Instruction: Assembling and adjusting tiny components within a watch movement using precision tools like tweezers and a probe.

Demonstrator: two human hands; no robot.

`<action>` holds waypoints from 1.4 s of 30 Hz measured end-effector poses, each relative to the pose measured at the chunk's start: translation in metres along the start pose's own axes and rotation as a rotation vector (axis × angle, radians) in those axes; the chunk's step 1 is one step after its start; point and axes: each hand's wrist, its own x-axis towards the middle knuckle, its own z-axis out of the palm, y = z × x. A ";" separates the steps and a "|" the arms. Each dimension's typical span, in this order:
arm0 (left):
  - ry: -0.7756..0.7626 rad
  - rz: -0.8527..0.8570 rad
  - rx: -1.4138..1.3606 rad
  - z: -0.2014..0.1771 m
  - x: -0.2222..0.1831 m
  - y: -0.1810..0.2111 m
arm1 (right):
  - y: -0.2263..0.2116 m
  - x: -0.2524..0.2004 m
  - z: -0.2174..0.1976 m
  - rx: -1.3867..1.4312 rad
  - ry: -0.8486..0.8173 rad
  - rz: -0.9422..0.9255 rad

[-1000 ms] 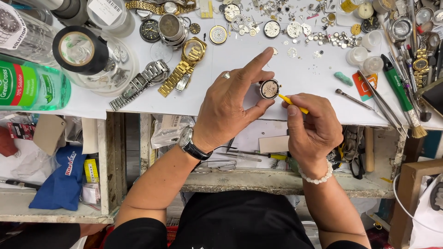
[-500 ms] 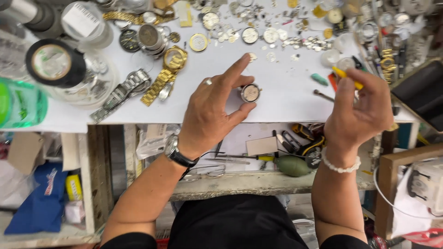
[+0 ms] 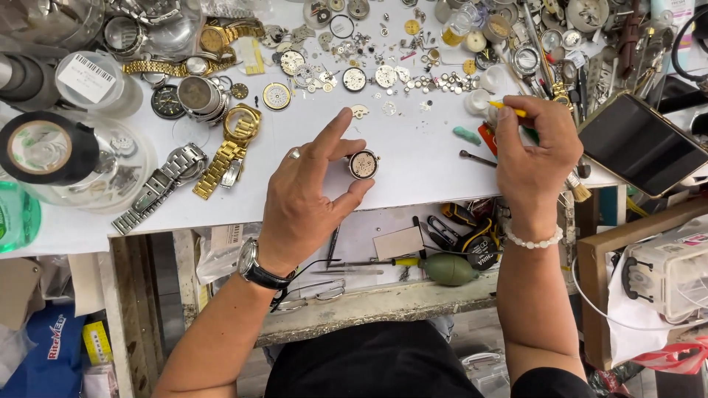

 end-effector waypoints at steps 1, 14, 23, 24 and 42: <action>0.000 -0.002 0.000 0.000 0.000 0.000 | -0.001 0.000 0.001 0.001 -0.001 0.000; 0.006 -0.001 0.018 0.001 0.000 0.000 | -0.001 0.002 0.003 -0.035 -0.016 -0.004; 0.000 0.005 0.010 0.006 -0.006 -0.008 | 0.015 -0.002 0.006 -0.029 -0.004 -0.134; 0.001 0.006 -0.010 0.007 -0.009 -0.010 | 0.020 -0.004 0.008 -0.041 0.010 -0.183; -0.025 -0.031 0.011 0.001 -0.008 -0.003 | -0.114 -0.056 0.051 0.480 0.025 -0.013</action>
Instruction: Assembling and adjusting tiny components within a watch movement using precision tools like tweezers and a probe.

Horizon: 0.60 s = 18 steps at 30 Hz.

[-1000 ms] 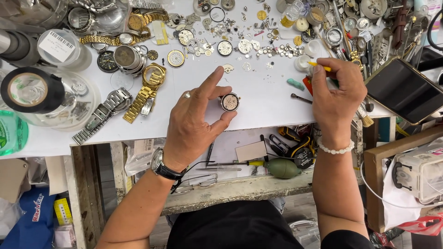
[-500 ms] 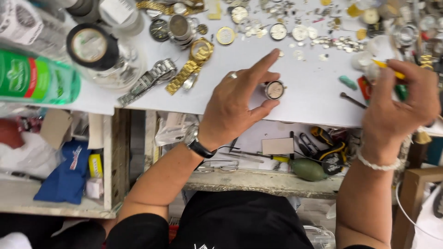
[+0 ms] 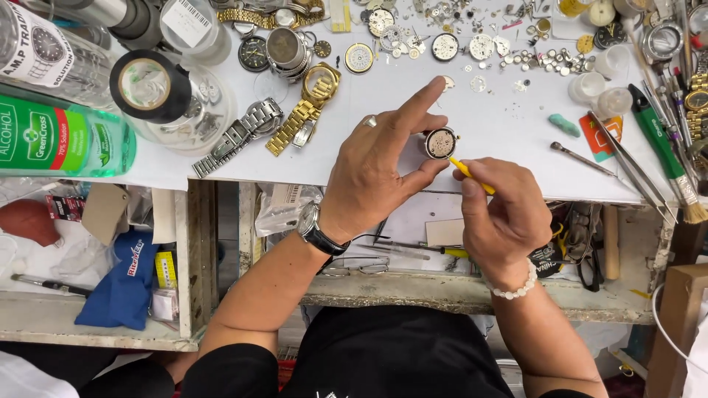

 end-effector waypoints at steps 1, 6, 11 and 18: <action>0.002 -0.003 0.001 0.000 0.000 0.000 | 0.001 0.000 0.000 0.002 -0.003 0.000; -0.014 -0.017 -0.002 0.000 0.000 0.001 | 0.003 -0.001 0.001 -0.035 0.019 0.002; 0.010 -0.008 -0.004 0.001 0.001 0.002 | 0.005 -0.002 0.001 -0.015 0.023 -0.001; 0.014 -0.008 0.002 -0.001 0.002 0.004 | 0.004 0.001 0.002 -0.019 0.017 -0.023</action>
